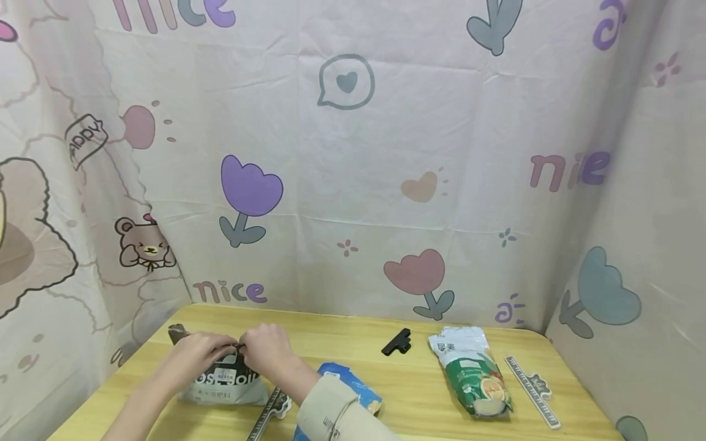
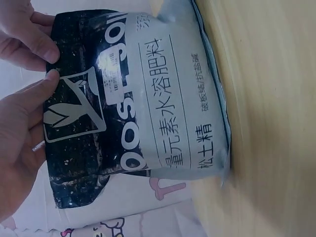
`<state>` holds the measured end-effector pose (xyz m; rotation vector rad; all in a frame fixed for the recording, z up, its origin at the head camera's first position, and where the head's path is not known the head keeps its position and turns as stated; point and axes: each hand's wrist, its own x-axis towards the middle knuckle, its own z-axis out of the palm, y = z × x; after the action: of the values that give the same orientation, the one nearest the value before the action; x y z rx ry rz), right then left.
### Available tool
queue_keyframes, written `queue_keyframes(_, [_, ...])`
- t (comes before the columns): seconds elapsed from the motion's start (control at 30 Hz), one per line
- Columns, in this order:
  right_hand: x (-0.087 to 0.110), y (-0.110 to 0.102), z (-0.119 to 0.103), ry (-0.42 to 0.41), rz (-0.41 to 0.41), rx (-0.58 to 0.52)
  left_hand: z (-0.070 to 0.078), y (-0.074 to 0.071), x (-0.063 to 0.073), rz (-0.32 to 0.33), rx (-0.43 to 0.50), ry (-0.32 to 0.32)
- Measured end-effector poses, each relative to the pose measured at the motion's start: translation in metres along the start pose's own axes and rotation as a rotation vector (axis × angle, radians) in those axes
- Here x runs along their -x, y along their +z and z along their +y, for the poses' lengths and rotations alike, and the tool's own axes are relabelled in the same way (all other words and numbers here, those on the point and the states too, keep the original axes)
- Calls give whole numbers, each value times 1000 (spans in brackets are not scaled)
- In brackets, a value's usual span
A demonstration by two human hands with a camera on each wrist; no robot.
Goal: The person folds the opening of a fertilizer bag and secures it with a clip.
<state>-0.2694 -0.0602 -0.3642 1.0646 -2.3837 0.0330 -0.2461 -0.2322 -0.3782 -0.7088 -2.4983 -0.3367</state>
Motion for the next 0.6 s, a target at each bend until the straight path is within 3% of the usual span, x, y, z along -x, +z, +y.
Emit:
queue_keyframes(0.23, [-2, 7, 2, 8, 45, -10, 3, 2, 2, 39, -47, -62])
queue_keyframes(0.37, [-3, 10, 3, 27, 41, -33, 4, 3, 2, 54, -47, -62])
queue_keyframes(0.6, [1, 8, 4, 41, -23, -51, -5, -5, 3, -51, -8, -73])
